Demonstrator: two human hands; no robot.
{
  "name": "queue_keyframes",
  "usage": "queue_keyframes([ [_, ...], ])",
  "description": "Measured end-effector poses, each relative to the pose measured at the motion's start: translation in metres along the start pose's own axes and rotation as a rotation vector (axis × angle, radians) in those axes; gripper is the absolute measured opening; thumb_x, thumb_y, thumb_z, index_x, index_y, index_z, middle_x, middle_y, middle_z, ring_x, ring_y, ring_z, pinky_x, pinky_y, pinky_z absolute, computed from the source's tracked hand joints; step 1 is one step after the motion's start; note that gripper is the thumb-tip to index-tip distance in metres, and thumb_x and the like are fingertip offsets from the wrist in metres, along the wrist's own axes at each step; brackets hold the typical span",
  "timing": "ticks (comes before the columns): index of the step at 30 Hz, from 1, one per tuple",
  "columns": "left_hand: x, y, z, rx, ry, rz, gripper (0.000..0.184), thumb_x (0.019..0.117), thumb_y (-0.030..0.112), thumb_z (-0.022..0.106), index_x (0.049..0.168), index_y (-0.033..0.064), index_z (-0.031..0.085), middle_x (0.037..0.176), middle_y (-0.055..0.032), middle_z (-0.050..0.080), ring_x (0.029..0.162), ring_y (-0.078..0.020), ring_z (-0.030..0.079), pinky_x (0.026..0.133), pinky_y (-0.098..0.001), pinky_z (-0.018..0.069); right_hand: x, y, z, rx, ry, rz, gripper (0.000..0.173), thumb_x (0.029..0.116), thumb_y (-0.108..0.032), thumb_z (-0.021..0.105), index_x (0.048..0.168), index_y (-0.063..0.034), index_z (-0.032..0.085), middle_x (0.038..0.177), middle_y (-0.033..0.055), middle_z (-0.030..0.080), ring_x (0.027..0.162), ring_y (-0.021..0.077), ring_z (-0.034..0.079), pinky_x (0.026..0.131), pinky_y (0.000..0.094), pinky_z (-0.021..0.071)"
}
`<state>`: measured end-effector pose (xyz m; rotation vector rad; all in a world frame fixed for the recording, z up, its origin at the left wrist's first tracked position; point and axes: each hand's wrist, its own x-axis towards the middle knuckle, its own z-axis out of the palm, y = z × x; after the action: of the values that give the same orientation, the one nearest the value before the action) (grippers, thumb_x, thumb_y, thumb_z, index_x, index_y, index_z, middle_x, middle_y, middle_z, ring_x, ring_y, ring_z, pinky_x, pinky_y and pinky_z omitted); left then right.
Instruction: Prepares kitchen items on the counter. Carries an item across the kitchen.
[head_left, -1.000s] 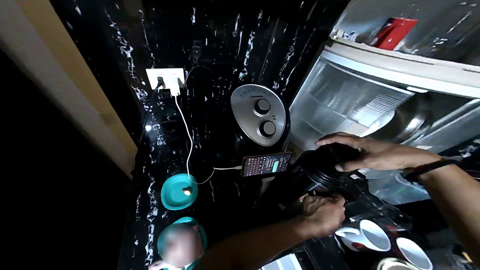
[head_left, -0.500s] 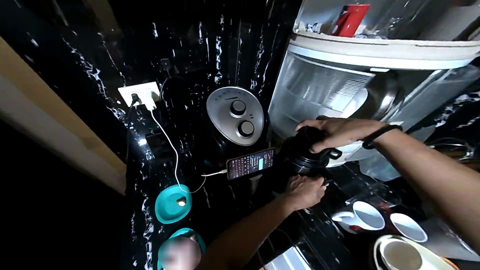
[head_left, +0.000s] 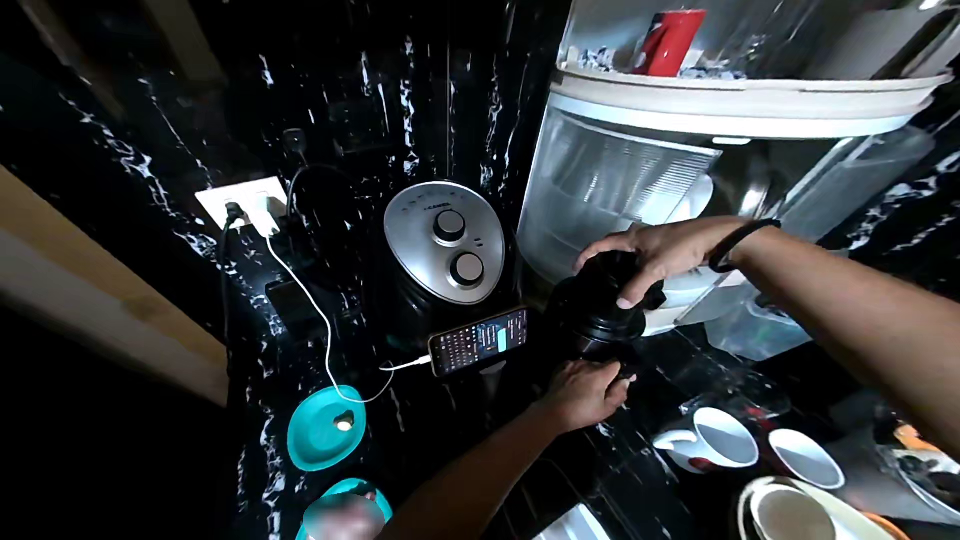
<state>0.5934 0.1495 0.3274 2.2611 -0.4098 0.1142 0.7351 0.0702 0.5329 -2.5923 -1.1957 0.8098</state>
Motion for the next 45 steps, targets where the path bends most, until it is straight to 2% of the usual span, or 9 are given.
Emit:
queue_keyframes([
  [8, 0.007, -0.014, -0.006, -0.065, 0.047, -0.065, 0.042, 0.1079, 0.022, 0.048, 0.137, -0.0068, 0.058, 0.127, -0.0272, 0.066, 0.126, -0.0385, 0.06, 0.111, -0.0529, 0.0427, 0.013, -0.003, 0.013, -0.255, 0.2, 0.26, 0.085, 0.0846, -0.067, 0.07, 0.154, -0.0268, 0.044, 0.131, 0.0289, 0.06, 0.122, 0.0484, 0.056, 0.098, 0.0679, 0.0426],
  [11, 0.008, -0.016, -0.005, -0.096, 0.067, -0.047, 0.041, 0.1079, 0.022, 0.049, 0.135, -0.0075, 0.059, 0.126, -0.0279, 0.066, 0.125, -0.0392, 0.06, 0.111, -0.0527, 0.0428, 0.016, 0.004, 0.01, -0.253, 0.185, 0.187, 0.067, 0.091, -0.05, 0.074, 0.148, -0.0213, 0.052, 0.123, 0.0288, 0.062, 0.112, 0.0472, 0.059, 0.09, 0.0661, 0.0455],
  [22, 0.005, -0.022, 0.008, -0.144, 0.167, 0.034, 0.04, 0.1076, 0.021, 0.049, 0.132, -0.0081, 0.061, 0.125, -0.0264, 0.067, 0.126, -0.0386, 0.06, 0.112, -0.0518, 0.0419, 0.017, 0.018, 0.008, -0.375, 0.054, -0.215, 0.065, 0.0667, -0.002, 0.09, 0.123, -0.0287, 0.07, 0.151, 0.0087, 0.048, 0.138, 0.0396, 0.041, 0.107, 0.0615, 0.036],
  [27, 0.001, -0.022, 0.005, -0.177, 0.195, -0.01, 0.041, 0.1076, 0.021, 0.049, 0.134, -0.0085, 0.06, 0.13, -0.0268, 0.065, 0.13, -0.0376, 0.057, 0.115, -0.0488, 0.0404, 0.022, 0.027, 0.005, -0.242, 0.171, -0.085, 0.062, 0.0812, -0.031, 0.087, 0.137, -0.0199, 0.063, 0.13, 0.0154, 0.062, 0.116, 0.0352, 0.061, 0.095, 0.0599, 0.0487],
  [30, 0.0, -0.018, -0.004, -0.17, 0.15, -0.105, 0.043, 0.1087, 0.023, 0.048, 0.14, -0.0064, 0.056, 0.135, -0.0271, 0.062, 0.133, -0.0374, 0.055, 0.116, -0.0483, 0.0391, 0.026, 0.009, 0.014, -0.22, 0.285, 0.253, 0.056, 0.0953, -0.058, 0.063, 0.132, -0.0151, 0.063, 0.101, 0.0225, 0.068, 0.081, 0.0375, 0.066, 0.068, 0.0561, 0.0513],
  [35, -0.002, -0.015, -0.001, -0.12, 0.187, -0.132, 0.043, 0.1088, 0.023, 0.047, 0.139, -0.006, 0.057, 0.133, -0.0274, 0.063, 0.131, -0.0393, 0.056, 0.113, -0.0511, 0.0417, 0.031, -0.005, 0.006, -0.256, 0.251, 0.558, 0.089, 0.0961, -0.078, 0.026, 0.119, -0.0003, 0.065, 0.095, 0.0267, 0.066, 0.078, 0.0409, 0.066, 0.07, 0.0576, 0.052],
  [38, -0.001, -0.015, 0.003, -0.095, 0.212, -0.13, 0.04, 0.1089, 0.024, 0.047, 0.134, -0.0053, 0.06, 0.127, -0.0262, 0.065, 0.128, -0.0388, 0.059, 0.11, -0.0518, 0.0444, 0.021, 0.008, -0.006, -0.232, 0.255, 0.355, 0.072, 0.0988, -0.065, 0.049, 0.141, -0.0068, 0.057, 0.123, 0.0284, 0.066, 0.113, 0.0469, 0.063, 0.093, 0.0677, 0.0461],
  [41, 0.002, -0.008, 0.004, -0.047, 0.194, -0.185, 0.04, 0.1097, 0.026, 0.045, 0.133, -0.0029, 0.06, 0.126, -0.0237, 0.066, 0.126, -0.038, 0.059, 0.107, -0.0533, 0.046, 0.014, 0.014, -0.004, -0.036, 0.145, 0.105, 0.071, 0.09, -0.031, 0.079, 0.152, -0.0218, 0.046, 0.139, 0.0188, 0.059, 0.115, 0.0356, 0.061, 0.09, 0.0544, 0.0516],
  [45, 0.013, 0.008, 0.001, 0.044, 0.174, -0.314, 0.042, 0.1107, 0.029, 0.042, 0.137, 0.0021, 0.059, 0.131, -0.0199, 0.065, 0.129, -0.036, 0.057, 0.11, -0.0537, 0.0396, 0.028, 0.011, 0.017, -0.222, 0.374, 0.207, 0.061, 0.0956, -0.053, 0.066, 0.146, -0.0183, 0.057, 0.122, 0.0292, 0.065, 0.112, 0.0494, 0.061, 0.091, 0.0684, 0.0455],
])
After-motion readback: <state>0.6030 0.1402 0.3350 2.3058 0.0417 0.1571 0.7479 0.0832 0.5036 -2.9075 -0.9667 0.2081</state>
